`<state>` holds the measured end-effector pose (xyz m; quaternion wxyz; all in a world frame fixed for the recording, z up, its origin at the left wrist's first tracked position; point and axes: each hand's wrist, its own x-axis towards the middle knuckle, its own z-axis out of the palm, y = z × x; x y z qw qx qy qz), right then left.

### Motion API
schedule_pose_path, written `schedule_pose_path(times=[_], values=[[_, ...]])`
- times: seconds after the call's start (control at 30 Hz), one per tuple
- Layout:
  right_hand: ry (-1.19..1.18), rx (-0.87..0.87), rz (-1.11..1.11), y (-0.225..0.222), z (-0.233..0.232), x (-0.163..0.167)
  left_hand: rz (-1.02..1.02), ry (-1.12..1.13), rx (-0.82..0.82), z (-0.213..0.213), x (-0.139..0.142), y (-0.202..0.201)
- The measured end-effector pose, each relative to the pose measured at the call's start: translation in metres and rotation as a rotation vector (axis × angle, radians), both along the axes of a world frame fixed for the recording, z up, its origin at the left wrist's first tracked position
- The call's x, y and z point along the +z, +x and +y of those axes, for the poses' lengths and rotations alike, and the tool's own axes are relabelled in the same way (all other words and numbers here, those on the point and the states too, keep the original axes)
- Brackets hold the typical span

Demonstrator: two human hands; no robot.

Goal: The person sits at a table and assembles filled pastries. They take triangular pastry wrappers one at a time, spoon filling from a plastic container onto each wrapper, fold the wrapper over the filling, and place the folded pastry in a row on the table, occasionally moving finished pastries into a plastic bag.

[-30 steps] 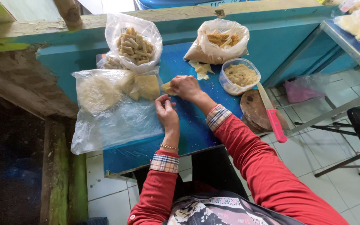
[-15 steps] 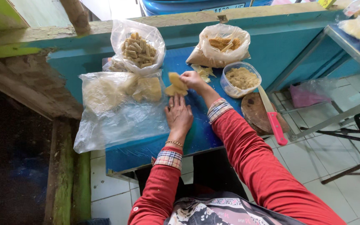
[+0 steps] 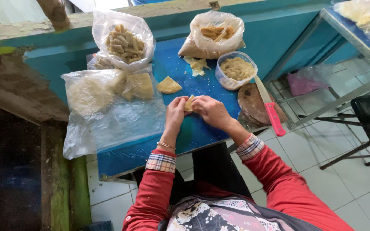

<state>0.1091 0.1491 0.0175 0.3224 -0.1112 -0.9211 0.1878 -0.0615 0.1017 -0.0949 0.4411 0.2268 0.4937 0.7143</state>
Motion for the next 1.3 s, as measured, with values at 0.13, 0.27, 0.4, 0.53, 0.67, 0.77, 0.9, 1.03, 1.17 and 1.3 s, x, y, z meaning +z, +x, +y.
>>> schedule_pose_path(times=[0.13,0.27,0.4,0.53,0.67,0.77,0.9,1.03,1.17,1.3], values=[[-0.402,-0.161,0.056,0.002,0.002,-0.022,-0.112,0.041,-0.106,-0.012,0.005,-0.004],[-0.485,-0.197,0.113,0.000,0.009,-0.048,-0.078,0.144,-0.163,-0.023,0.022,-0.004],[-0.704,-0.192,0.199,-0.002,0.017,-0.063,0.070,0.025,-0.119,-0.037,0.040,0.002],[-0.828,-0.121,0.166,0.004,0.019,-0.067,0.132,-0.048,-0.162,-0.043,0.050,0.008],[-0.810,-0.145,0.149,0.008,0.013,-0.065,0.214,-0.050,-0.145,-0.044,0.051,0.011],[-0.857,-0.166,0.106,0.006,0.010,-0.065,0.202,-0.036,-0.111,-0.044,0.048,0.011],[-0.854,-0.168,0.136,0.004,0.013,-0.068,0.256,-0.057,-0.098,-0.043,0.047,0.012],[-0.915,-0.105,0.214,0.004,0.018,-0.070,0.276,-0.060,-0.099,-0.042,0.050,0.013],[-0.868,-0.167,0.172,0.004,0.018,-0.074,0.381,-0.152,-0.023,-0.041,0.054,0.016],[-0.910,-0.243,0.322,0.002,0.028,-0.077,0.527,-0.192,0.076,-0.039,0.054,0.021]])
